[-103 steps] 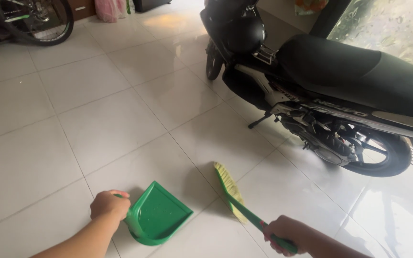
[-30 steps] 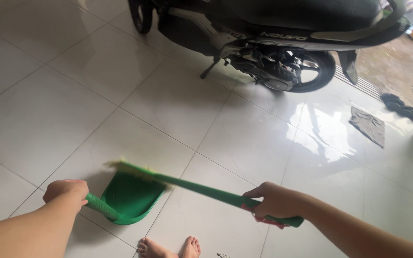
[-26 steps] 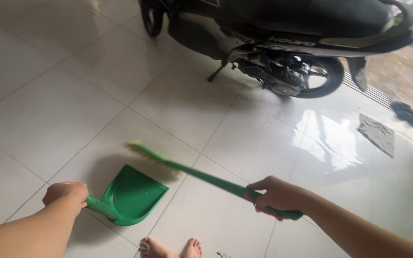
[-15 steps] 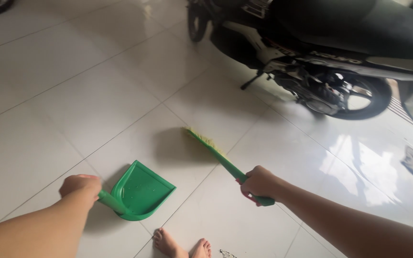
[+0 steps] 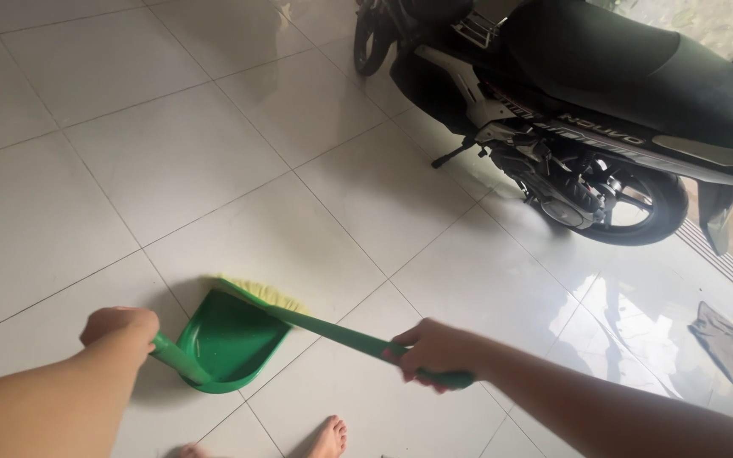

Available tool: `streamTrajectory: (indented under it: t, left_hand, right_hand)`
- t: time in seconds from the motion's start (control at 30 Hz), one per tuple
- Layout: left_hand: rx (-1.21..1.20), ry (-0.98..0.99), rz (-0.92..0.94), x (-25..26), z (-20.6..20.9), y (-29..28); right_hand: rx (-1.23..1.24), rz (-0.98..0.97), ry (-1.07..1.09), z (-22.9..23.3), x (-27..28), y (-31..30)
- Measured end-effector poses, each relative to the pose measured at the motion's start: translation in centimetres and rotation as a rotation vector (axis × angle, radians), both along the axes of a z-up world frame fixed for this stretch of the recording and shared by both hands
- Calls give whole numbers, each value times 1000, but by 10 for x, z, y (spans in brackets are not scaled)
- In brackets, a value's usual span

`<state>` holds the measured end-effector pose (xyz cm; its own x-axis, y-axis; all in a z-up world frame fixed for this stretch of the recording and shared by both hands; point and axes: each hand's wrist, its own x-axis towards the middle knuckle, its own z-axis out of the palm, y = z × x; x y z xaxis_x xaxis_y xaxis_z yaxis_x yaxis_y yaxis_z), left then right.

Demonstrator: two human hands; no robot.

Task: Sweep the floor using a broom and dustpan around motorcycles and appliances.

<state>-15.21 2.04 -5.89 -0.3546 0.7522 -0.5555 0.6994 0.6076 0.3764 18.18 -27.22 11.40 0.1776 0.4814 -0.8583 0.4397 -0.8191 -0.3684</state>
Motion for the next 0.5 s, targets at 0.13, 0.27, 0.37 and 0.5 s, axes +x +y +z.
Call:
streamTrajectory:
  t: [0.13, 0.27, 0.37, 0.5]
  left_hand:
    - [-30, -38, 40, -4, 11, -11]
    - [-25, -36, 59, -30, 26, -16]
    - [19, -97, 156, -71, 11, -12]
    - [38, -154, 267, -128, 24, -12]
  right_hand:
    - [-25, -414, 304, 0, 46, -22]
    - [-7, -618, 391, 13, 56, -25]
    - [17, -550, 233, 32, 24, 3]
    - [39, -428, 47, 18, -18, 43]
